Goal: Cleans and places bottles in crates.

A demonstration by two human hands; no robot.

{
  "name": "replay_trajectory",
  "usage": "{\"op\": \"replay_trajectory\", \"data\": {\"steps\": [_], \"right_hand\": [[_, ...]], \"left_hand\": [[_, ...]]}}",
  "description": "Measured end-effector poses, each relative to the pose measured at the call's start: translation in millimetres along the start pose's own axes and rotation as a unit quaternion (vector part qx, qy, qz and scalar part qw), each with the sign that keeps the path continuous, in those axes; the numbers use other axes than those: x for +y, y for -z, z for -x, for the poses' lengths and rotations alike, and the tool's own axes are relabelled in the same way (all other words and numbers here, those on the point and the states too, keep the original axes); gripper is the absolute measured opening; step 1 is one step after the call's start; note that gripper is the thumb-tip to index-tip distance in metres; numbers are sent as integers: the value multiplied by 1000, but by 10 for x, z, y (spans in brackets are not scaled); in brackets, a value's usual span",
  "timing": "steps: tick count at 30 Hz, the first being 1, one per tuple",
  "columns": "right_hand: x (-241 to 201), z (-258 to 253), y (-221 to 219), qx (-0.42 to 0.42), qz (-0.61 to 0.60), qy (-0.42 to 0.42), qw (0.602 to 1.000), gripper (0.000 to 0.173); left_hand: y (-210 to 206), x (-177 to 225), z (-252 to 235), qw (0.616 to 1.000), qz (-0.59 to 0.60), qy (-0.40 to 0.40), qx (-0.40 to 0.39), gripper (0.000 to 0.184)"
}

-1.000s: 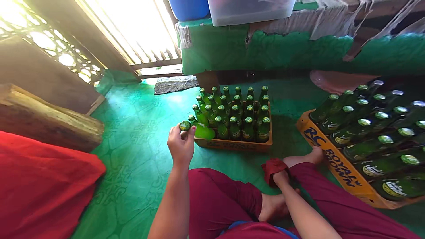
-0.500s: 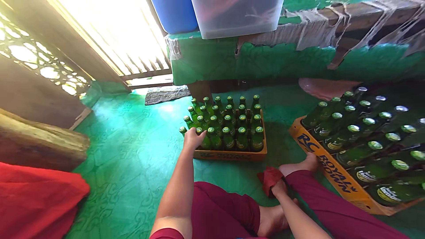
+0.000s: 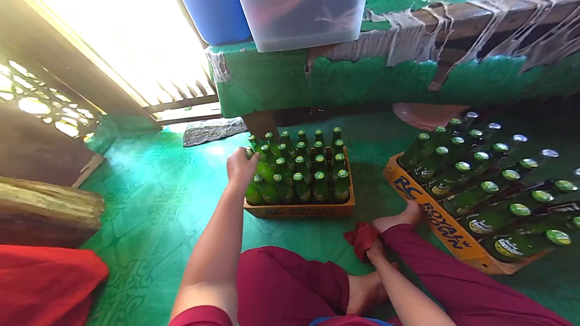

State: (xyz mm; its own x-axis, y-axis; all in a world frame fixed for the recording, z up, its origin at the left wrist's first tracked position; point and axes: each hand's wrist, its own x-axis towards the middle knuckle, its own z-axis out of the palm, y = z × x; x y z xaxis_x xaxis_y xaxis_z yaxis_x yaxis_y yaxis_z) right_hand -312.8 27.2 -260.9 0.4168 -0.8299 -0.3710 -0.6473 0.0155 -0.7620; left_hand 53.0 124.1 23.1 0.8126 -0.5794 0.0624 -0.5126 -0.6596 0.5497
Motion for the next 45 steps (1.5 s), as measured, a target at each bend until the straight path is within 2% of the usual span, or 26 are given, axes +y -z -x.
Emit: {"op": "replay_trajectory", "data": {"steps": [2,5,7,8,10,11,12,14,15,16,19,20,23,26,28,30,32,35,37,42,45], "right_hand": [[-105,90,42,-5,-65,19,998,45],[-245,181,34,-10,-171,67,983,47],[-536,308,44,-9,-256,130,958,42],[-778,365,79,6,-253,185,950,41],[-1272,470,140,91,-180,319,926,42],[-1488,556,181,136,-143,385,902,44],[-1633,654,217,146,-133,433,879,48],[-1774,837,255,72,-156,478,861,62],[-1897,925,289,26,-155,463,872,64],[-2014,986,320,-7,-138,434,890,59],[-1976,1001,301,-65,-50,314,946,42],[-1858,974,242,-71,-39,296,952,42],[-1432,885,-4,-7,-38,340,940,43],[-1206,742,-244,96,-54,412,904,44],[-1067,668,-386,129,-44,422,896,43],[-969,616,-441,91,-16,390,916,46],[-937,559,-429,20,26,345,938,48],[-740,455,-366,-99,136,236,957,54],[-639,376,-289,-134,161,174,962,54],[-688,310,-201,-182,241,151,941,55],[-814,322,-135,-213,254,212,919,61]], "left_hand": [[392,127,266,996,-2,-59,72,42],[929,303,737,969,11,-156,191,40],[1181,391,1066,950,34,-206,231,40],[1245,411,1197,940,47,-237,241,40],[1227,472,1442,925,69,-298,227,38],[1144,532,1583,925,71,-314,201,36],[999,577,1699,927,79,-327,169,33],[509,560,1831,930,116,-340,75,28],[207,516,1875,933,135,-334,14,27],[-92,468,1921,932,150,-327,-35,26],[-740,290,2023,934,187,-295,-71,25],[-857,230,2057,937,193,-279,-86,26],[-1110,66,2152,936,216,-248,-127,27],[-1158,-48,2113,931,234,-248,-130,26],[-1133,-131,2073,933,239,-236,-132,25],[-1088,-220,2017,937,239,-216,-135,26],[-1053,-325,1975,945,241,-174,-137,27],[-1031,-579,1980,943,277,-102,-150,28],[-1025,-689,2009,935,306,-94,-151,28],[-1060,-757,2147,927,341,-61,-141,30],[-1034,-731,2128,918,343,-102,-171,29]]}}
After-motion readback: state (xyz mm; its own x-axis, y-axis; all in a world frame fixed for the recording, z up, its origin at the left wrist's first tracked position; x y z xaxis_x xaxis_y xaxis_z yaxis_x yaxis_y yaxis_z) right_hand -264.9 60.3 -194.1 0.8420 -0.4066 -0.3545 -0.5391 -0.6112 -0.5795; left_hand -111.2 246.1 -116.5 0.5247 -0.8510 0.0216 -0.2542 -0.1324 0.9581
